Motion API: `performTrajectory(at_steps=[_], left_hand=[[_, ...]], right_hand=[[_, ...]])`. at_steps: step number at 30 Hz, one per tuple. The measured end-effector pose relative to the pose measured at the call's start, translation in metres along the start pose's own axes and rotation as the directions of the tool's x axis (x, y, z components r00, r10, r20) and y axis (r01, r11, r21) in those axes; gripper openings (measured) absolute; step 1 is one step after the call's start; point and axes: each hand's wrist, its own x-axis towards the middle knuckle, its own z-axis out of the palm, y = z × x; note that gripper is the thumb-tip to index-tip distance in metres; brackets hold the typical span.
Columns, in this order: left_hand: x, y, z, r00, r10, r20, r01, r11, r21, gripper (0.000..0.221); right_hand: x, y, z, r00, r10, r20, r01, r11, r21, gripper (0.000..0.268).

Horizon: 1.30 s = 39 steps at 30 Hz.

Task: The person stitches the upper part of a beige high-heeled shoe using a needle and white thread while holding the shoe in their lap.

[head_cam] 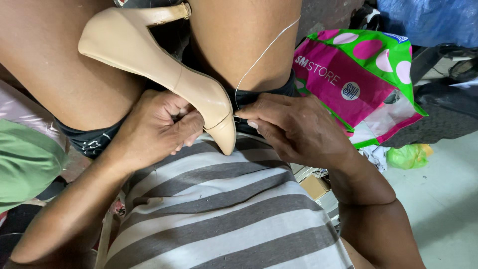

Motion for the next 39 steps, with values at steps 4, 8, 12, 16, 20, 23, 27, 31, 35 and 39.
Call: performTrajectory(at_steps=[4,8,12,16,20,23,27,31,35,39], left_hand=[[0.005,0.004,-0.005,0.993,-0.083,0.09,0.088,0.994,-0.059,0.019],[0.008,0.009,-0.008,0.981,-0.156,0.116,0.156,0.988,0.014,0.017],[0.007,0.012,-0.01,0.985,-0.082,0.15,0.084,0.996,-0.009,0.016],[0.01,0.016,-0.011,0.983,-0.07,0.172,0.06,0.996,0.059,0.013],[0.017,0.017,-0.014,0.971,-0.143,0.192,0.12,0.985,0.125,0.013],[0.019,0.013,-0.014,0.976,-0.132,0.176,0.1,0.979,0.177,0.012],[0.019,-0.001,-0.011,0.984,0.02,0.179,-0.042,0.992,0.117,0.01],[0.01,-0.014,0.001,0.994,0.103,0.017,-0.103,0.994,-0.022,0.016],[-0.015,-0.014,0.014,0.962,0.168,-0.216,-0.219,0.947,-0.237,0.021],[-0.025,-0.009,0.009,0.867,0.369,-0.336,-0.391,0.92,0.001,0.016]], right_hand=[[-0.004,0.001,0.004,0.999,-0.046,-0.015,0.046,0.998,-0.05,0.027],[-0.009,-0.002,0.01,0.997,-0.07,-0.039,0.061,0.977,-0.203,0.032],[-0.006,-0.008,0.013,0.997,-0.058,-0.049,0.041,0.953,-0.299,0.029],[-0.002,-0.013,0.016,0.986,-0.134,-0.098,0.086,0.917,-0.39,0.025],[0.001,0.001,0.019,0.982,-0.141,-0.123,0.096,0.943,-0.317,0.017],[0.004,0.016,0.018,0.976,-0.147,-0.162,0.079,0.927,-0.368,0.036],[-0.002,0.025,0.021,0.956,-0.169,-0.241,0.023,0.859,-0.512,0.062],[-0.008,0.036,0.019,0.95,-0.141,-0.278,0.002,0.896,-0.445,0.062],[-0.021,0.052,0.011,0.962,-0.031,-0.271,-0.056,0.95,-0.309,0.058],[-0.03,0.057,0.002,0.946,0.025,-0.323,-0.105,0.967,-0.233,0.058]])
